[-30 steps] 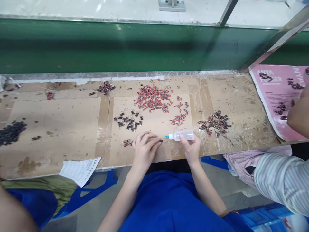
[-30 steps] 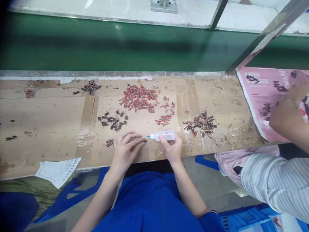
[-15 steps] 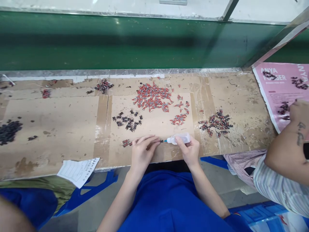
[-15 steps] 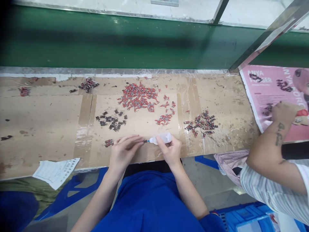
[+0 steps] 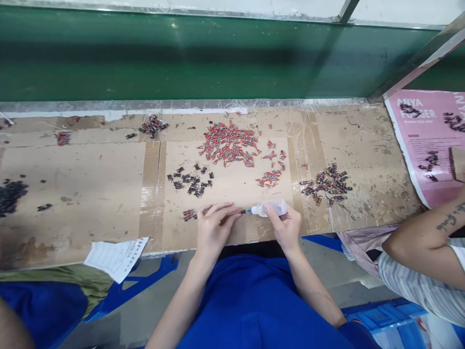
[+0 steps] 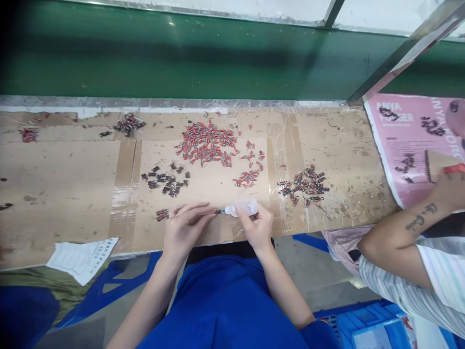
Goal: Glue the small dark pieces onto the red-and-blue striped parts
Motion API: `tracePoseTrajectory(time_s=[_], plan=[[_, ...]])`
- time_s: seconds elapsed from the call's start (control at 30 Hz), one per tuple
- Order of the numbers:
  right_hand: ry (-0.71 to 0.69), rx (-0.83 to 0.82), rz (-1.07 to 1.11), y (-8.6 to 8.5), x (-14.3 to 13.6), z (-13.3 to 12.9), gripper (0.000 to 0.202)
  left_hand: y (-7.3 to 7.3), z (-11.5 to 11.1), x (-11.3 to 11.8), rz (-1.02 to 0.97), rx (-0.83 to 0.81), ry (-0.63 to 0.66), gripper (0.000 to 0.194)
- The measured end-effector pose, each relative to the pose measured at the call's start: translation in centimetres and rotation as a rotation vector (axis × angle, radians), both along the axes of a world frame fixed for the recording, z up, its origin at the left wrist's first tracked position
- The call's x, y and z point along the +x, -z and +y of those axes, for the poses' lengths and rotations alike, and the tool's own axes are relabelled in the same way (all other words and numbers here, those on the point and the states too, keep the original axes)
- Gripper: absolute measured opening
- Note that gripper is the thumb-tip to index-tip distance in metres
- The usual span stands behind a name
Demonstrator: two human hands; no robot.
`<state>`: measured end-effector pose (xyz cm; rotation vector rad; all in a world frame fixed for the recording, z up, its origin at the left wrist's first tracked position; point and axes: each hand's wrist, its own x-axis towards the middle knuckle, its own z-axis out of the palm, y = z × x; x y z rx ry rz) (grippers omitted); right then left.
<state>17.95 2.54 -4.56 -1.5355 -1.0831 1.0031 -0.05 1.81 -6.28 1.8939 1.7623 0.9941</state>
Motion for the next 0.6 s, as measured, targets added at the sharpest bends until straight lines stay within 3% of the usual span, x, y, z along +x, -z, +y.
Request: tracePoseTrajectory(time_s=[0.6], plan=[[0.001,-0.011,0.009,-0.14,-0.04,0.09,0.023,-0.29,-0.10,0.11,0.005,-0.082,-0.028,0.007]])
